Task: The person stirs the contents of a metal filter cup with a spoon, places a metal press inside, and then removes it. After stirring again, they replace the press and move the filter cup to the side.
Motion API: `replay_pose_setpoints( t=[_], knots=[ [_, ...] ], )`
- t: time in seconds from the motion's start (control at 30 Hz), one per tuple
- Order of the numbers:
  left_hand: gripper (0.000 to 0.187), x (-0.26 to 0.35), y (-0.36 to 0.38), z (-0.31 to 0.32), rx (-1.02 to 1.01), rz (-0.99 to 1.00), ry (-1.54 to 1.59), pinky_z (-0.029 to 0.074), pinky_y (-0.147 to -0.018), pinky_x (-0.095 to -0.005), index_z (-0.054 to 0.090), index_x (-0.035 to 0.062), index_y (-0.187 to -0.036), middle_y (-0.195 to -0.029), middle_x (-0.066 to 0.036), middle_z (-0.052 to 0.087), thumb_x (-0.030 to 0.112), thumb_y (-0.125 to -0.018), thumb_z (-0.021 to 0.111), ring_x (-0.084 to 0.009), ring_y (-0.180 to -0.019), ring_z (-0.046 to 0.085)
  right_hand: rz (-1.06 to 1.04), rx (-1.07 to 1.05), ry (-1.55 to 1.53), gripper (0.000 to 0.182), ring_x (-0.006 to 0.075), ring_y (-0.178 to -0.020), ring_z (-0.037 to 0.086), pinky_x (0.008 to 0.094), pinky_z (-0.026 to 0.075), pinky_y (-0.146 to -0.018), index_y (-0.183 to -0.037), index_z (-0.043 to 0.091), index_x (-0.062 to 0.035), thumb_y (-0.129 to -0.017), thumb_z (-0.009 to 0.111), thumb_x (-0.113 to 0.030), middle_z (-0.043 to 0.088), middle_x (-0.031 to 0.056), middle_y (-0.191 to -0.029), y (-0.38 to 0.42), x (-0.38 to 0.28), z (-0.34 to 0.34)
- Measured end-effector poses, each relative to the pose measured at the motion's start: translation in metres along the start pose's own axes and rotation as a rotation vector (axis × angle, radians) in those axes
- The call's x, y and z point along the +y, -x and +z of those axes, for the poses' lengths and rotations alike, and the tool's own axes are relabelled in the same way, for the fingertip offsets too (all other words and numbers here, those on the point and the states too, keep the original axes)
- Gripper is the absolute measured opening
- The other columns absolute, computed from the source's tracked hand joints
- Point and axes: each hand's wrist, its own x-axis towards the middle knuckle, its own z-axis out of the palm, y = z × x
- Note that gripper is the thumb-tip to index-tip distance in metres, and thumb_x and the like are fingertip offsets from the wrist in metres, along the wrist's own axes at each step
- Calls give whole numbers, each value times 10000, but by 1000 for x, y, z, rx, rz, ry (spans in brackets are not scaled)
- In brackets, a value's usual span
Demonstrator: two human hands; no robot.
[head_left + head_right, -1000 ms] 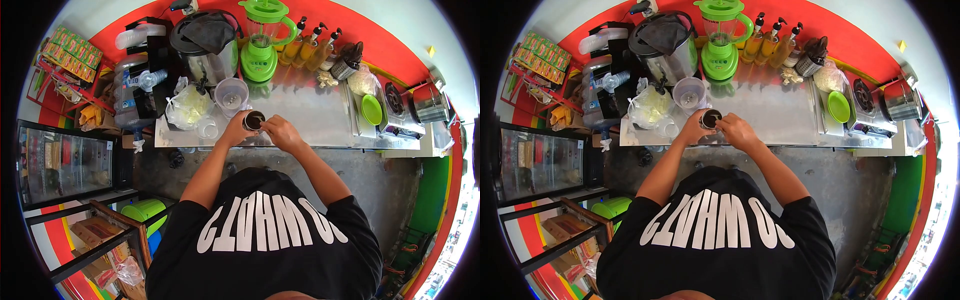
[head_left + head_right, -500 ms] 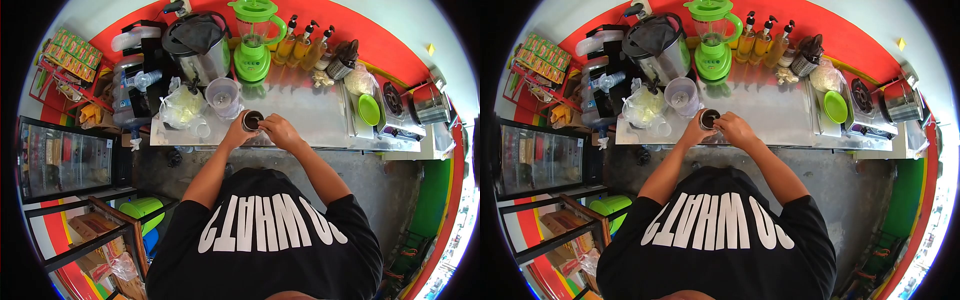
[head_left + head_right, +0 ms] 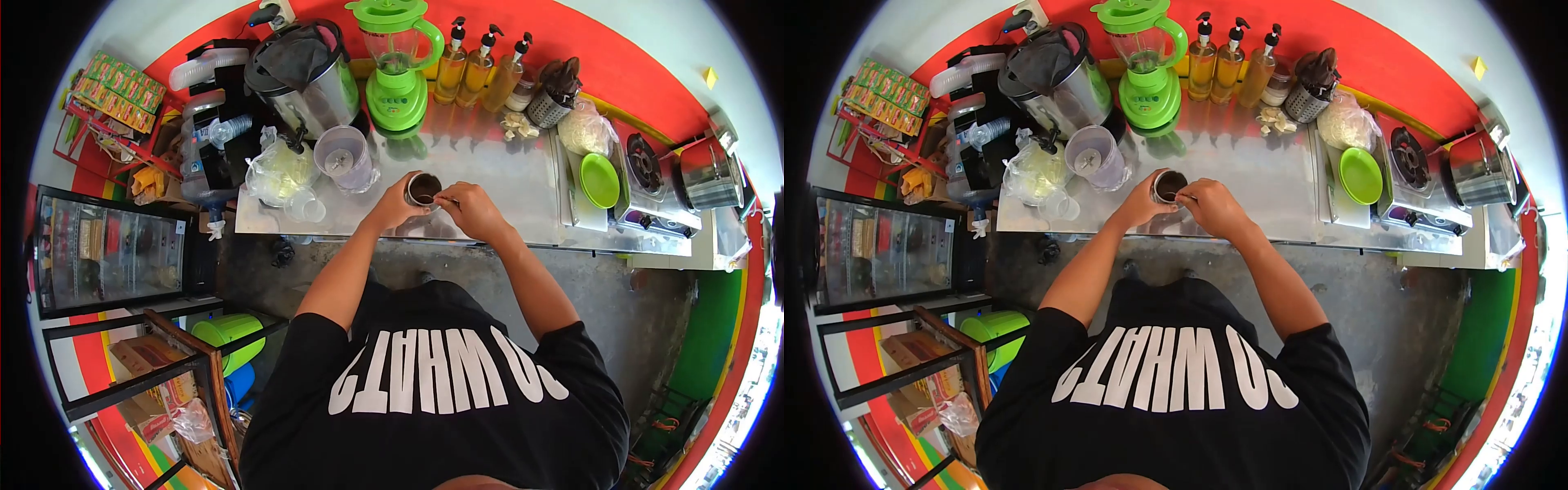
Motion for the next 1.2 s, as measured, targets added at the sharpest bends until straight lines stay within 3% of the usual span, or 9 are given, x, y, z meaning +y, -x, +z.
replay_pose_setpoints(
  t=[0.4, 0.6, 0.93, 1.2],
  knots=[
    [869, 10, -10, -14, -61, -13, -42, 474, -1123, -354, 559, 40, -1491, -1361, -85, 693, 121, -730, 970, -191, -1262, 640, -20, -29, 65, 192, 422, -975, 698, 496, 550, -906, -1006, 799, 2, -992, 689, -155, 770, 201, -993, -29, 14, -13],
    [911, 8, -11, -23, -105, -80, -33, 449, -1155, -362, 552, 40, -1505, -1407, -84, 681, 130, -711, 990, -205, -1310, 626, -84, -149, 84, 180, 400, -954, 697, 487, 557, -889, -1031, 801, 0, -985, 699, -141, 782, 177, -1014, -29, 17, -17],
    [929, 8, 3, -4, -57, -71, 57, 456, -1162, -357, 505, 39, -1535, -1433, -81, 653, 60, -727, 964, -197, -1319, 616, -73, -109, 73, 210, 410, -972, 698, 496, 554, -899, -1000, 795, -3, -995, 685, -182, 768, 190, -986, -18, 26, -4],
    [912, 1, 1, -4, -41, -33, 32, 472, -1150, -366, 507, 21, -1520, -1431, -103, 653, 55, -727, 955, -210, -1316, 621, -120, -20, -11, 151, 398, -926, 689, 472, 559, -844, -1029, 800, 2, -962, 723, -108, 774, 183, -970, -13, 12, -10]
  ],
)
